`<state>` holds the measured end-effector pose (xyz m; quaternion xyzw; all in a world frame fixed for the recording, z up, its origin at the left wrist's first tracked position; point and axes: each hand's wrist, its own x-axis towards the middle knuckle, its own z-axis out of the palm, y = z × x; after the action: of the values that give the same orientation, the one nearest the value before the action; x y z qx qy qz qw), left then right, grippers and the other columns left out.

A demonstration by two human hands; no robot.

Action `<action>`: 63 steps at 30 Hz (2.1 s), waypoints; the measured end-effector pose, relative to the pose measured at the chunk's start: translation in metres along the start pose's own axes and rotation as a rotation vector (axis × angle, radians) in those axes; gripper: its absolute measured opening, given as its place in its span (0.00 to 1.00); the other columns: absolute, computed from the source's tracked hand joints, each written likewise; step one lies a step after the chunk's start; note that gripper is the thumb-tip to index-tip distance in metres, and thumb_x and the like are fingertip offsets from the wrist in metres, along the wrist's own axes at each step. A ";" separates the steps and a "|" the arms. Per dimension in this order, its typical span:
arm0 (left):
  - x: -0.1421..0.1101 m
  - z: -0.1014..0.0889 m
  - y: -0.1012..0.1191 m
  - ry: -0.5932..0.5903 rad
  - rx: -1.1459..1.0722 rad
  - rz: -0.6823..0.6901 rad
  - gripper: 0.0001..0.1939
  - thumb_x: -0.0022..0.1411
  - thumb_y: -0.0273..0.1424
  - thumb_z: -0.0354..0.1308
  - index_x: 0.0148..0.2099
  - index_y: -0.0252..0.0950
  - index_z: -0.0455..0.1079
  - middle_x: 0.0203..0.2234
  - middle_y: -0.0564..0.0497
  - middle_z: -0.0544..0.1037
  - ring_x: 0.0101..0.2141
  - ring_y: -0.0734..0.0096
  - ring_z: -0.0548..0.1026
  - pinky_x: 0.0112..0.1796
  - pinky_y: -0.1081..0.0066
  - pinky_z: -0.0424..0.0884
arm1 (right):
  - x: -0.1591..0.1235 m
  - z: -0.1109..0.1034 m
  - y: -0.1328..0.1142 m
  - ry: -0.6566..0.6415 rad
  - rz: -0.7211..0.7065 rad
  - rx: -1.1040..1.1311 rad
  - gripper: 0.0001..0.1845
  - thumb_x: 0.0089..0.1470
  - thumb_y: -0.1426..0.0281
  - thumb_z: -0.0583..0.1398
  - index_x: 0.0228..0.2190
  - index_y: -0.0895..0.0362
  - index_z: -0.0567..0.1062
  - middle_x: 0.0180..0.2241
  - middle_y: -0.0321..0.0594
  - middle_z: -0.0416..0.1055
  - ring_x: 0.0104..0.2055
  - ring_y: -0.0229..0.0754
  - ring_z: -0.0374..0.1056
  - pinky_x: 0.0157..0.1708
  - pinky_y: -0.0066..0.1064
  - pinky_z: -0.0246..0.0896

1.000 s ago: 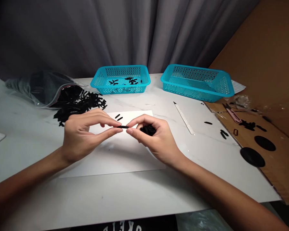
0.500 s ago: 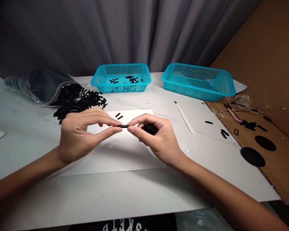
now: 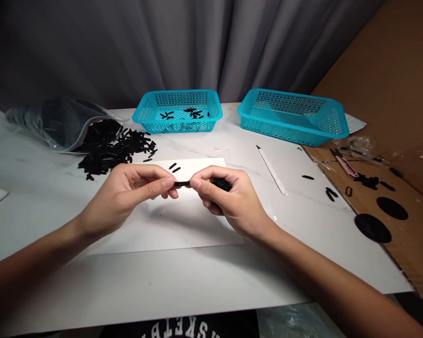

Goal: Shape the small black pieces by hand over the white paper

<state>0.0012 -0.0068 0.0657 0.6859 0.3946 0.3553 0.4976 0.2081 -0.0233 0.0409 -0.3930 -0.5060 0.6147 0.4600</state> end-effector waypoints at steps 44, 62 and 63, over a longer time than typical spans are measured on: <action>-0.007 0.008 0.009 0.059 0.064 0.081 0.10 0.66 0.29 0.57 0.31 0.37 0.74 0.25 0.54 0.77 0.29 0.74 0.74 0.30 0.74 0.70 | -0.003 -0.001 -0.003 -0.037 0.003 0.000 0.09 0.56 0.64 0.67 0.30 0.58 0.79 0.16 0.31 0.60 0.19 0.30 0.53 0.16 0.24 0.43; 0.035 -0.026 -0.092 0.282 0.630 0.147 0.08 0.63 0.33 0.59 0.33 0.37 0.75 0.26 0.51 0.78 0.27 0.70 0.71 0.30 0.70 0.63 | 0.012 -0.004 0.009 0.019 0.345 0.311 0.12 0.58 0.63 0.64 0.31 0.59 0.74 0.20 0.30 0.60 0.18 0.27 0.47 0.14 0.21 0.35; 0.035 -0.028 -0.095 0.262 0.648 0.155 0.07 0.63 0.33 0.59 0.34 0.37 0.75 0.27 0.51 0.78 0.27 0.69 0.71 0.31 0.70 0.64 | 0.012 -0.005 0.010 0.024 0.371 0.344 0.12 0.58 0.63 0.64 0.31 0.59 0.74 0.20 0.30 0.60 0.18 0.27 0.46 0.14 0.21 0.35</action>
<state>-0.0255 0.0542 -0.0159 0.7846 0.4941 0.3333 0.1712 0.2078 -0.0108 0.0302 -0.4023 -0.3076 0.7611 0.4052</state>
